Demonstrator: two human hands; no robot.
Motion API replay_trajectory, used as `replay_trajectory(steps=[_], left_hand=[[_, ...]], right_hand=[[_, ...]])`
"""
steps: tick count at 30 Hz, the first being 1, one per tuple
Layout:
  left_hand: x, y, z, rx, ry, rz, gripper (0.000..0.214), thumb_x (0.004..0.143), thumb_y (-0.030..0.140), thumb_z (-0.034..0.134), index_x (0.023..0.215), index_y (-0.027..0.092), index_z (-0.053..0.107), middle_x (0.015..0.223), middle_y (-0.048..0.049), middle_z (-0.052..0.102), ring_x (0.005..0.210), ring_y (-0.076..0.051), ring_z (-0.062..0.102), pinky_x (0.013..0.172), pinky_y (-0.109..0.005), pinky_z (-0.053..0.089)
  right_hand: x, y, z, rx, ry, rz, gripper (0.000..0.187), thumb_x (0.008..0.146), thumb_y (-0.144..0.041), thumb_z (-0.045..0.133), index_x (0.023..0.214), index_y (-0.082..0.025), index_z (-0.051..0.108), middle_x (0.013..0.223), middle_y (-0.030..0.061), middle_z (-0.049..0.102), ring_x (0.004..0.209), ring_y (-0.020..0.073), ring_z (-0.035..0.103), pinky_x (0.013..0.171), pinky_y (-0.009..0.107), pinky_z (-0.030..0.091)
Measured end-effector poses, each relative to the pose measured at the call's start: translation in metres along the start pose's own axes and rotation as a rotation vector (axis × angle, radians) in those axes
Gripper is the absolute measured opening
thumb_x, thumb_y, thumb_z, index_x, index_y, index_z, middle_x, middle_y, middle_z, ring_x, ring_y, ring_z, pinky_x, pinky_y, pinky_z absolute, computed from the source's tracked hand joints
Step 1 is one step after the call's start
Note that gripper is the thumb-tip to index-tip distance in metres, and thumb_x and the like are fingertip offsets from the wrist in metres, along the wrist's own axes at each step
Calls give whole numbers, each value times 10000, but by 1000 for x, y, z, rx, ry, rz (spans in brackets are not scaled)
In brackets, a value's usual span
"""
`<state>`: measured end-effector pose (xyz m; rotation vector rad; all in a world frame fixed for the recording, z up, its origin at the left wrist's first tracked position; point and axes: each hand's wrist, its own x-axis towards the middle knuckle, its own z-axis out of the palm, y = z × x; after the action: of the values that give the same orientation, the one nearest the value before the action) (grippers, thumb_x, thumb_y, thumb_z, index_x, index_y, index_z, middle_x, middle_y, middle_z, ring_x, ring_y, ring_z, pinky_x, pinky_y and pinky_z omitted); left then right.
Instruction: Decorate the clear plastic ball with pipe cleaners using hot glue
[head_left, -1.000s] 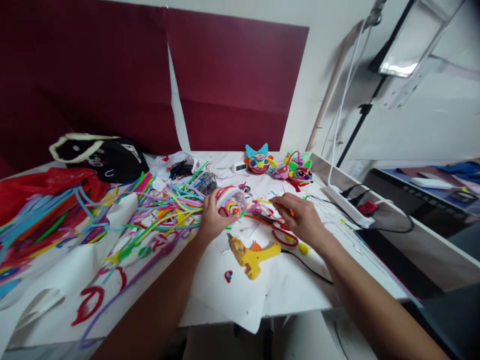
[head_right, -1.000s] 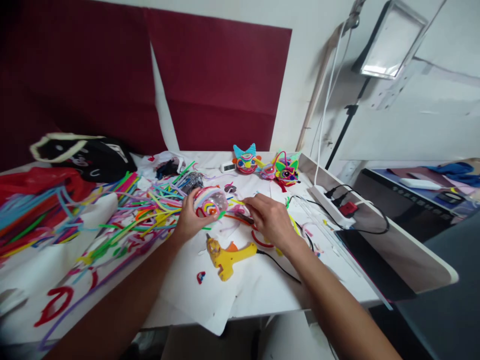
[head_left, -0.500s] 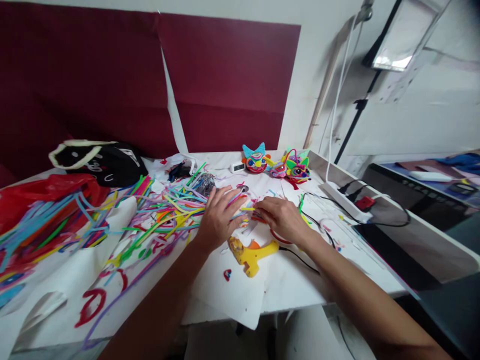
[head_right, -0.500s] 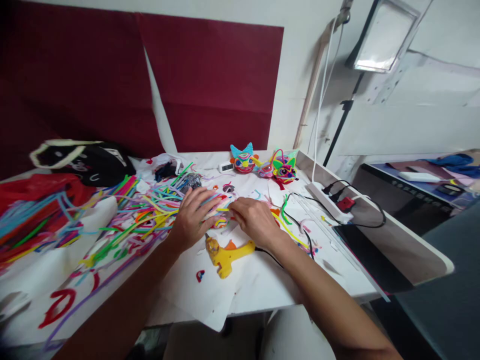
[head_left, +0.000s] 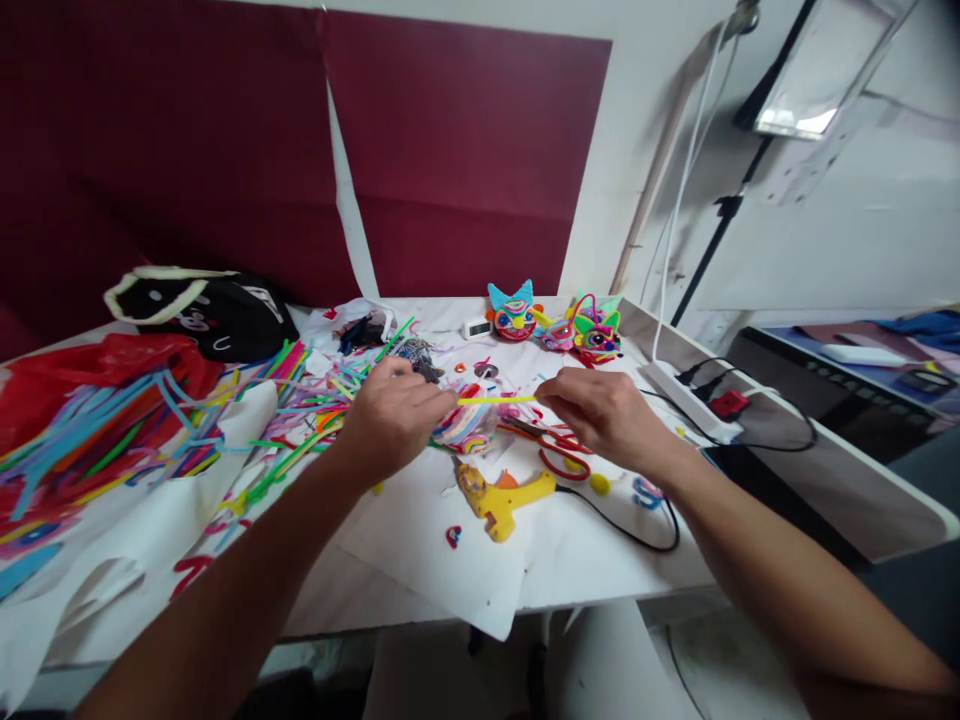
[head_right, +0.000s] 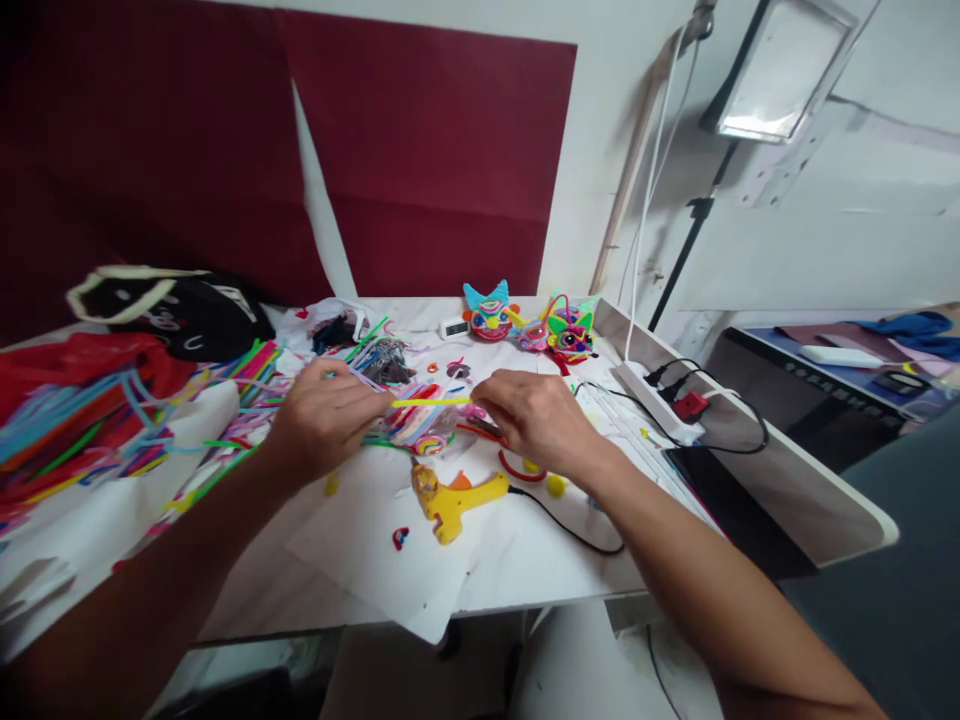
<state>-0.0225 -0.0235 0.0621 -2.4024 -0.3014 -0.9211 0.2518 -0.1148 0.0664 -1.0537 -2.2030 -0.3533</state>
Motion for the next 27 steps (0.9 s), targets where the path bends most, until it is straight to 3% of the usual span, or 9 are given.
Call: replay_trajectory(steps=[5, 12, 17, 20, 23, 25, 27], left_hand=[[-21, -22, -17, 37, -128, 8, 229, 930, 115, 474, 851, 217, 662, 645, 16, 667, 608, -170, 553, 798, -376, 399], [-44, -26, -10, -95, -261, -273, 288, 946, 196, 430, 781, 236, 662, 682, -7, 684, 682, -193, 600, 826, -372, 391], [-53, -33, -8, -91, -305, -313, 293, 942, 242, 433, 760, 236, 663, 683, -15, 693, 678, -192, 608, 837, -378, 403], [-55, -35, -5, -114, -266, -344, 293, 944, 268, 451, 763, 233, 680, 703, -22, 714, 681, -198, 634, 847, -392, 421], [-52, -32, 6, -213, -156, -521, 297, 958, 358, 468, 848, 234, 714, 787, -35, 746, 750, -219, 671, 864, -396, 466], [-49, -25, 17, -346, -73, -728, 318, 968, 418, 475, 1098, 230, 696, 968, -47, 759, 905, -233, 695, 885, -377, 507], [-47, -14, 31, -480, -4, -873, 519, 922, 458, 547, 1372, 200, 533, 1184, -90, 712, 1041, -249, 685, 932, -391, 532]], right_hand=[[-13, 22, -11, -10, 15, 42, 165, 975, -133, 544, 912, -182, 689, 800, 42, 753, 684, 142, 694, 626, 226, 484], [-36, 46, -1, 18, 16, 169, 193, 958, -167, 540, 895, -196, 720, 821, 56, 784, 680, 162, 725, 628, 243, 527], [-50, 60, 1, 30, 67, 266, 218, 933, -198, 535, 860, -206, 740, 812, 63, 793, 689, 186, 746, 644, 267, 554], [-55, 62, 1, 92, 75, 338, 207, 912, -226, 543, 840, -200, 735, 735, 48, 771, 564, 168, 715, 560, 255, 534], [-55, 60, 4, 205, 103, 458, 192, 897, -281, 563, 833, -195, 722, 680, 33, 747, 490, 161, 696, 500, 243, 518], [-53, 58, 7, 259, 149, 554, 192, 881, -331, 591, 831, -194, 717, 645, 28, 735, 489, 173, 702, 496, 247, 525], [-52, 57, 13, 291, 184, 659, 218, 860, -382, 614, 823, -192, 713, 610, 27, 722, 471, 180, 694, 475, 251, 516]])
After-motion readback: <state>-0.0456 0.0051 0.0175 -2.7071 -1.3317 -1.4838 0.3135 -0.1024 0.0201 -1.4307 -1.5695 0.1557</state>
